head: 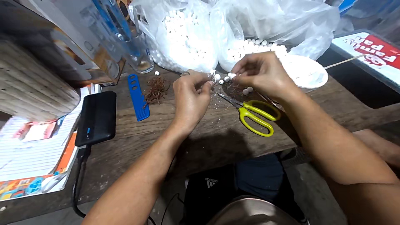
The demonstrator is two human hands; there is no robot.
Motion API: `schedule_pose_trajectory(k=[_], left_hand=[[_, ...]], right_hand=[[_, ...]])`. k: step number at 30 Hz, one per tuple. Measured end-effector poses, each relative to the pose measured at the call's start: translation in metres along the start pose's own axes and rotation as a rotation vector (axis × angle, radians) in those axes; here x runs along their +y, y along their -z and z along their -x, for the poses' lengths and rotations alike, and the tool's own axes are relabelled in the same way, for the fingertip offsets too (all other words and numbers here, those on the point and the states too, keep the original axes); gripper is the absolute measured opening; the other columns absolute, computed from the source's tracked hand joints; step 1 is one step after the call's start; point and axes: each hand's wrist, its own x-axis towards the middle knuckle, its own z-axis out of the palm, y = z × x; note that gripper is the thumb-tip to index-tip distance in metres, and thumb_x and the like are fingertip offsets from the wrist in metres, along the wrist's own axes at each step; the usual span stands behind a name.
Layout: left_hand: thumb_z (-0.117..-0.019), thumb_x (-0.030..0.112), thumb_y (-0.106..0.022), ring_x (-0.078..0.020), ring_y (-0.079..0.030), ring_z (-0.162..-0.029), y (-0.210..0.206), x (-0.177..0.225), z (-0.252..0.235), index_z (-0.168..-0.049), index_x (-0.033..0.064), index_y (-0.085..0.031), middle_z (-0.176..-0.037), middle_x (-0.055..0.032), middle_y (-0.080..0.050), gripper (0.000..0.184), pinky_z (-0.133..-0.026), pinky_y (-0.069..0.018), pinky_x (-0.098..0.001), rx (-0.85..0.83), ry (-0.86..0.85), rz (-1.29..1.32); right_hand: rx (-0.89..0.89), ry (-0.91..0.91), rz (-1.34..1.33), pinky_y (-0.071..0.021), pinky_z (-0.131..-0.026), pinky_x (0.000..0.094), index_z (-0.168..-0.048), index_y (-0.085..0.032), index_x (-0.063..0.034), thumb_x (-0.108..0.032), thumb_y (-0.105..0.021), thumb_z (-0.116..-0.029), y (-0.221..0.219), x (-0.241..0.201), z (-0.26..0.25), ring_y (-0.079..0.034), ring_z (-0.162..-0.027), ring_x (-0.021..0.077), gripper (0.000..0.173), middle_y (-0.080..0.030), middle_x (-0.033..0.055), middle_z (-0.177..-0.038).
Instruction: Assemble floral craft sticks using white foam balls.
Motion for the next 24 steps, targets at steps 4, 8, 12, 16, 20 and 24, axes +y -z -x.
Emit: schedule_pose_trajectory(k=[4, 8, 12, 16, 20, 24], left_hand=[[-0.0912, -0.002, -0.066, -0.0015, -0.059, -0.073, -0.002, -0.001, 0.003, -0.093, -0.0038, -0.074, -0.086, -0.0097, -0.066, 0.009, -0.068, -0.0487, -0.0141, -0.004, -0.074, -0.021], [-0.0907, -0.001, -0.066, -0.0009, -0.058, -0.073, -0.004, -0.001, 0.003, -0.091, -0.0033, -0.075, -0.084, -0.0093, -0.066, 0.009, -0.067, -0.0468, -0.0129, 0.007, -0.116, -0.050], [-0.0910, 0.000, -0.066, -0.0004, -0.057, -0.073, -0.004, 0.000, 0.003, -0.089, -0.0030, -0.075, -0.082, -0.0085, -0.065, 0.010, -0.067, -0.0454, -0.0125, 0.021, -0.129, -0.041], [-0.0943, 0.001, -0.065, -0.0061, -0.054, -0.072, 0.000, 0.002, 0.008, -0.088, -0.0019, -0.072, -0.082, -0.0083, -0.060, 0.010, -0.064, -0.0432, -0.0160, -0.008, -0.174, -0.086], [-0.0938, 0.001, -0.064, -0.0077, -0.055, -0.074, -0.001, 0.003, 0.008, -0.086, -0.0016, -0.073, -0.080, -0.0086, -0.060, 0.012, -0.065, -0.0431, -0.0178, 0.001, -0.208, -0.113], [-0.0934, 0.001, -0.063, -0.0080, -0.055, -0.074, -0.001, 0.002, 0.008, -0.084, -0.0011, -0.072, -0.079, -0.0082, -0.060, 0.013, -0.066, -0.0426, -0.0181, 0.014, -0.220, -0.118]], right_hand=[[0.045, -0.015, -0.500, -0.0627, -0.073, 0.0244, -0.103, -0.071, -0.0018, 0.012, -0.066, -0.0836, -0.006, -0.005, -0.001, -0.071, -0.076, 0.0068, 0.025, -0.073, -0.0012, -0.092], [0.020, -0.058, -0.625, -0.0634, -0.079, 0.0251, -0.105, -0.072, 0.0026, 0.015, -0.057, -0.0914, -0.009, -0.005, -0.002, -0.074, -0.080, 0.0086, 0.024, -0.076, 0.0017, -0.091], [0.018, -0.064, -0.619, -0.0632, -0.077, 0.0248, -0.102, -0.073, 0.0014, 0.015, -0.060, -0.0907, -0.010, -0.005, -0.002, -0.073, -0.078, 0.0080, 0.022, -0.076, 0.0006, -0.088], [0.023, -0.068, -0.638, -0.0626, -0.077, 0.0250, -0.099, -0.074, 0.0001, 0.015, -0.060, -0.0890, -0.012, -0.004, -0.001, -0.072, -0.076, 0.0081, 0.022, -0.075, 0.0001, -0.085], [0.044, -0.116, -0.624, -0.0621, -0.071, 0.0229, -0.097, -0.073, -0.0010, 0.012, -0.059, -0.0927, -0.012, -0.006, -0.001, -0.071, -0.070, 0.0061, 0.020, -0.073, -0.0019, -0.079], [0.044, -0.112, -0.614, -0.0620, -0.069, 0.0225, -0.096, -0.073, -0.0012, 0.012, -0.060, -0.0928, -0.013, -0.005, -0.001, -0.070, -0.069, 0.0056, 0.019, -0.073, -0.0022, -0.078]])
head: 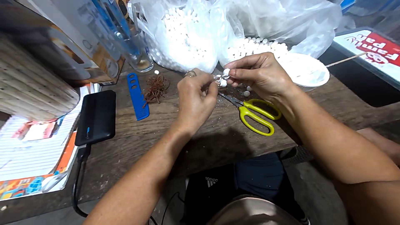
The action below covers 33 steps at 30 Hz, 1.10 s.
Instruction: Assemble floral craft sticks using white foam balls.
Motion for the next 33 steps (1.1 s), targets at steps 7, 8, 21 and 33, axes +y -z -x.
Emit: schedule_pose_trajectory(k=[7, 8, 21, 33], left_hand=[[-0.0935, 0.001, -0.063, -0.0079, -0.055, -0.072, -0.0004, 0.0001, 0.0002, -0.084, -0.0009, -0.072, -0.078, -0.0082, -0.059, 0.013, -0.064, -0.0420, -0.0179, 0.010, -0.003, -0.017], [-0.0933, 0.001, -0.063, -0.0079, -0.054, -0.071, -0.0005, 0.0001, 0.0003, -0.084, -0.0010, -0.072, -0.078, -0.0082, -0.059, 0.013, -0.063, -0.0419, -0.0177, 0.011, -0.006, -0.023], [-0.0929, 0.002, -0.066, -0.0078, -0.052, -0.067, -0.0037, -0.0007, 0.0007, -0.082, -0.0017, -0.073, -0.072, -0.0081, -0.057, 0.013, -0.061, -0.0396, -0.0181, 0.039, -0.068, -0.086], [-0.0919, 0.001, -0.064, -0.0070, -0.049, -0.064, -0.0044, -0.0014, 0.0007, -0.078, -0.0023, -0.069, -0.069, -0.0070, -0.053, 0.015, -0.058, -0.0375, -0.0170, 0.105, -0.071, -0.069]], right_hand=[[-0.008, 0.013, 0.000, -0.0619, -0.069, 0.0226, -0.094, -0.073, -0.0023, 0.011, -0.061, -0.0918, -0.0005, 0.0010, 0.0006, -0.070, -0.068, 0.0058, 0.018, -0.073, -0.0025, -0.078], [-0.013, 0.020, -0.003, -0.0620, -0.069, 0.0229, -0.094, -0.073, -0.0022, 0.011, -0.062, -0.0915, -0.0004, 0.0016, 0.0005, -0.070, -0.068, 0.0060, 0.018, -0.073, -0.0023, -0.078], [0.010, 0.105, 0.120, -0.0606, -0.066, 0.0217, -0.093, -0.073, -0.0030, 0.008, -0.068, -0.0882, -0.0025, 0.0060, -0.0011, -0.068, -0.066, 0.0043, 0.012, -0.072, -0.0032, -0.077], [-0.025, 0.112, 0.076, -0.0608, -0.067, 0.0226, -0.093, -0.073, -0.0040, 0.006, -0.067, -0.0891, -0.0040, 0.0076, 0.0003, -0.069, -0.067, 0.0050, 0.013, -0.072, -0.0034, -0.078]])
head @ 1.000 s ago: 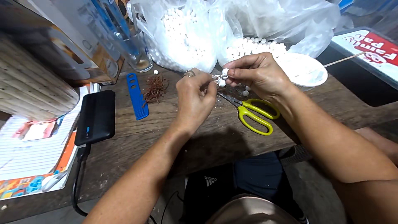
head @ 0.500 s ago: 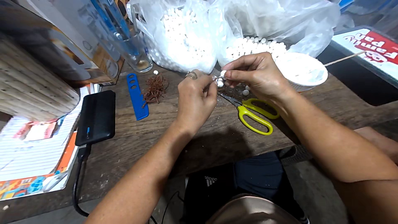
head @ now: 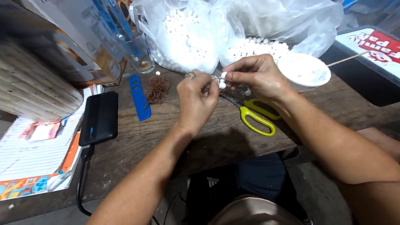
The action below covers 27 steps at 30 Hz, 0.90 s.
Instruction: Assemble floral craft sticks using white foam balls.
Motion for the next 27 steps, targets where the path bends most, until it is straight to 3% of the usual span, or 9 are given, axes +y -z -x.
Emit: schedule_pose_trajectory(k=[8, 16, 24, 27], left_hand=[[-0.0859, -0.002, -0.064, -0.0047, -0.051, -0.064, -0.0051, -0.0005, -0.0025, -0.075, -0.0039, -0.071, -0.066, -0.0086, -0.057, 0.013, -0.060, -0.0381, -0.0154, 0.074, -0.053, -0.005], [-0.0885, -0.003, -0.063, -0.0083, -0.049, -0.062, -0.0027, 0.0020, 0.0011, -0.074, -0.0036, -0.068, -0.070, -0.0099, -0.055, 0.015, -0.055, -0.0381, -0.0168, 0.042, -0.077, -0.045], [-0.0895, -0.003, -0.063, -0.0121, -0.055, -0.067, -0.0035, 0.0016, 0.0020, -0.077, -0.0044, -0.069, -0.072, -0.0128, -0.060, 0.014, -0.061, -0.0429, -0.0193, 0.022, -0.090, -0.022], [-0.0927, -0.001, -0.066, -0.0068, -0.057, -0.070, -0.0010, 0.0020, 0.0006, -0.083, -0.0044, -0.071, -0.079, -0.0122, -0.064, 0.012, -0.064, -0.0464, -0.0151, -0.014, -0.013, 0.045]], right_hand=[[-0.011, 0.002, -0.038, -0.0610, -0.068, 0.0225, -0.093, -0.073, -0.0045, 0.007, -0.066, -0.0894, -0.0002, 0.0001, 0.0005, -0.069, -0.068, 0.0048, 0.014, -0.073, -0.0035, -0.079], [0.002, 0.047, -0.036, -0.0629, -0.073, 0.0238, -0.094, -0.072, -0.0042, 0.012, -0.069, -0.0835, -0.0037, 0.0005, 0.0022, -0.071, -0.072, 0.0058, 0.019, -0.074, -0.0025, -0.083], [-0.024, 0.100, 0.005, -0.0621, -0.071, 0.0219, -0.094, -0.073, -0.0027, 0.010, -0.071, -0.0846, -0.0036, 0.0014, 0.0019, -0.070, -0.070, 0.0037, 0.016, -0.074, -0.0031, -0.082], [-0.011, 0.146, 0.035, -0.0617, -0.073, 0.0213, -0.094, -0.073, -0.0028, 0.009, -0.071, -0.0842, -0.0016, -0.0004, 0.0008, -0.070, -0.073, 0.0027, 0.016, -0.075, -0.0032, -0.084]])
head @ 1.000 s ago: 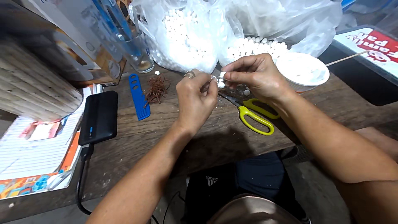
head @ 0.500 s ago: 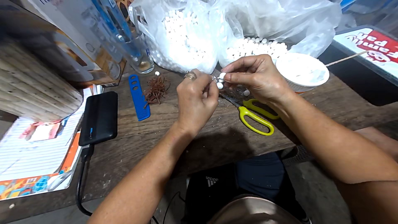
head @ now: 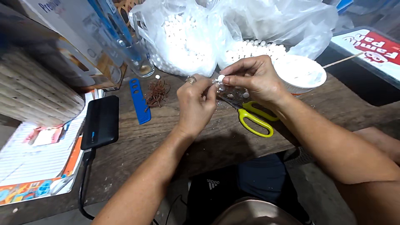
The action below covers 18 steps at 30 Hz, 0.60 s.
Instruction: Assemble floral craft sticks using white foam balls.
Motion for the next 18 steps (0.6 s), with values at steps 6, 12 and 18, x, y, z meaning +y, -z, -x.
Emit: schedule_pose_trajectory(k=[6, 12, 18], left_hand=[[-0.0930, -0.004, -0.066, -0.0018, -0.065, -0.073, 0.005, 0.005, -0.003, -0.099, -0.0062, -0.069, -0.092, -0.0088, -0.067, 0.007, -0.068, -0.0564, -0.0155, -0.037, 0.227, 0.310], [-0.0963, -0.001, -0.064, -0.0015, -0.063, -0.072, 0.012, 0.014, -0.010, -0.097, 0.0092, -0.067, -0.086, 0.0050, -0.066, 0.011, -0.067, -0.0553, -0.0185, 0.003, 0.587, 0.636], [-0.0986, -0.005, -0.059, -0.0091, -0.069, -0.082, 0.002, 0.017, -0.014, -0.094, 0.0042, -0.072, -0.090, -0.0022, -0.073, 0.017, -0.077, -0.0583, -0.0257, 0.081, 0.796, 0.963]], right_hand=[[0.088, 0.097, 0.093, -0.0604, -0.072, 0.0208, -0.110, -0.071, 0.0010, 0.000, -0.068, -0.0920, 0.008, -0.005, -0.001, -0.069, -0.078, 0.0026, 0.018, -0.073, -0.0031, -0.092], [0.088, -0.116, 0.116, -0.0511, -0.056, 0.0177, -0.088, -0.071, -0.0068, -0.005, -0.068, -0.0920, -0.003, -0.005, 0.014, -0.058, -0.060, -0.0010, 0.005, -0.065, -0.0066, -0.073], [0.101, -0.178, -0.006, -0.0555, -0.063, 0.0183, -0.099, -0.071, 0.0019, 0.002, -0.068, -0.0936, -0.038, -0.010, 0.022, -0.063, -0.067, 0.0006, 0.007, -0.072, 0.0007, -0.084]])
